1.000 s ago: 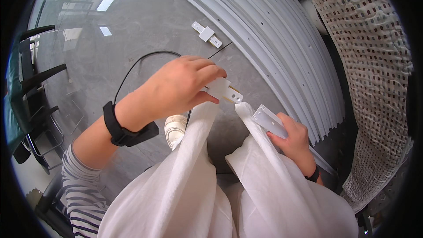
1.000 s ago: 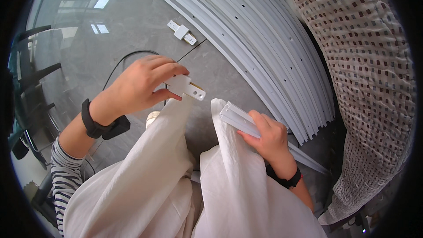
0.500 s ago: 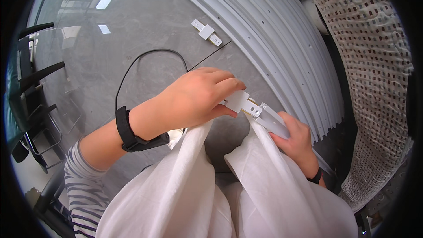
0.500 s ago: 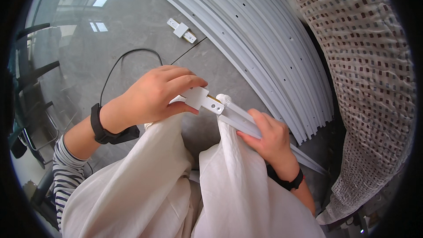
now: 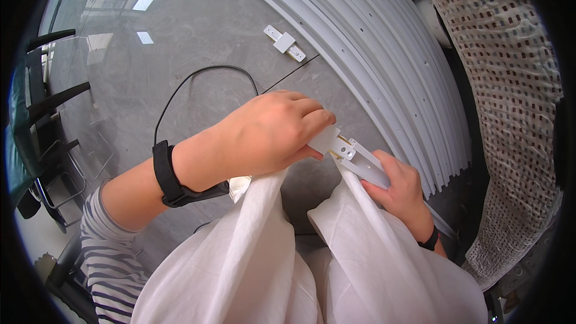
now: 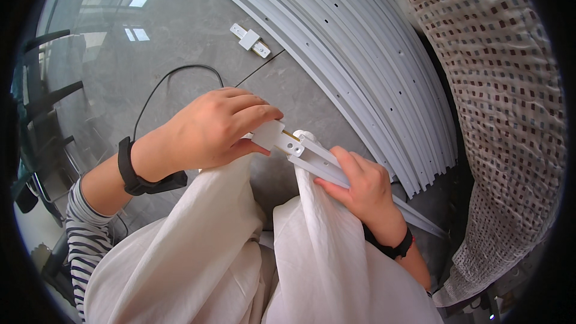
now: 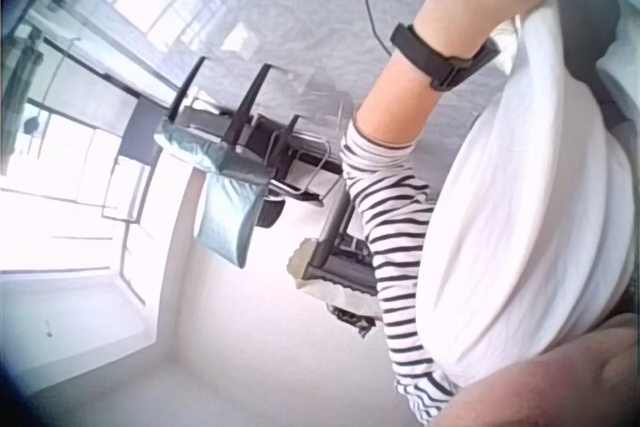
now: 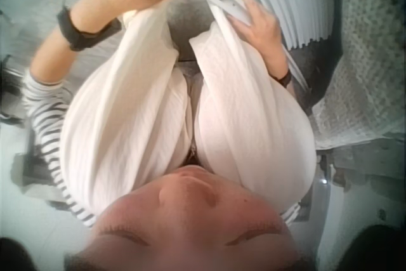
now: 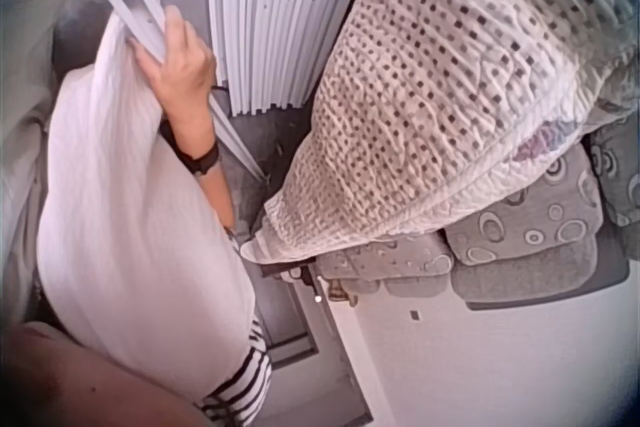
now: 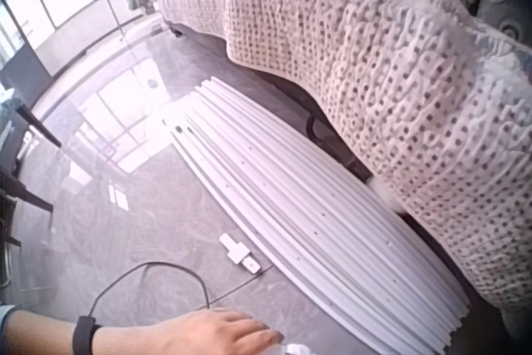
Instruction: The person sits on the floor and assembles furniture components by inserting copper wires into white plastic channels and attaching white plastic brackets. The person handles multiple long white plastic pieces and small white brackets, organizing them on the floor and a nearby sofa.
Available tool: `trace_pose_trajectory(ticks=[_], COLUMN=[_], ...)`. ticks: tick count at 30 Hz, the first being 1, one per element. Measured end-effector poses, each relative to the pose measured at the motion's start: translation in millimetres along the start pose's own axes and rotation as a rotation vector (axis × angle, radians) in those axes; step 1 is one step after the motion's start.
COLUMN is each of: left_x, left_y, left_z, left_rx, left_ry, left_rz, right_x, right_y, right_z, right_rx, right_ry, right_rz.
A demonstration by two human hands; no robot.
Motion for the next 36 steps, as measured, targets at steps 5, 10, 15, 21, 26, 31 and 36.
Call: trace_pose_trajectory(ticks=[5,10,15,21,26,31,36], left_x=[1,-4,-8,-6,-15,-12,-19], left_y=[-2,-6,-8,0,6,7,18], left_z=[-3,-5,-5,-7,-6,-1,10], left_rx=[0.002,-0.001,0.01,-0.035,0.04,0.052,0.042], left_ry=[0.037,0.024,-0.001,0.002,-0.004,0.031,0.139], left_rz=[0.01,0.046,0.023,0.042,0.09,0.103,0.182], right_x=[-2,-11,-14,-12,-16,-15,-17], right_y=[3,-2,-1,-1,8,18,35], right_z=[1,0,0,-1,0,1,0], right_rx=[0.021,0.023,0.046,0.046,0.039,0.04,0.033], right_ry=[0.032,0.01,-0.002,-0.018,-0.032,-0.04,-0.069], right_rz=[0.009,0.042,0.04,0.028,-0.013,0.016,-0.007])
Point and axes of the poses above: each hand's wrist, its own y-axis towards the middle knuckle, its own x-axis out of the back of the hand, z = x × y, the point moved 7 cm from there along y, towards the middle knuckle, and after that the axes turned 5 degrees about y, right-handed, at the moved point
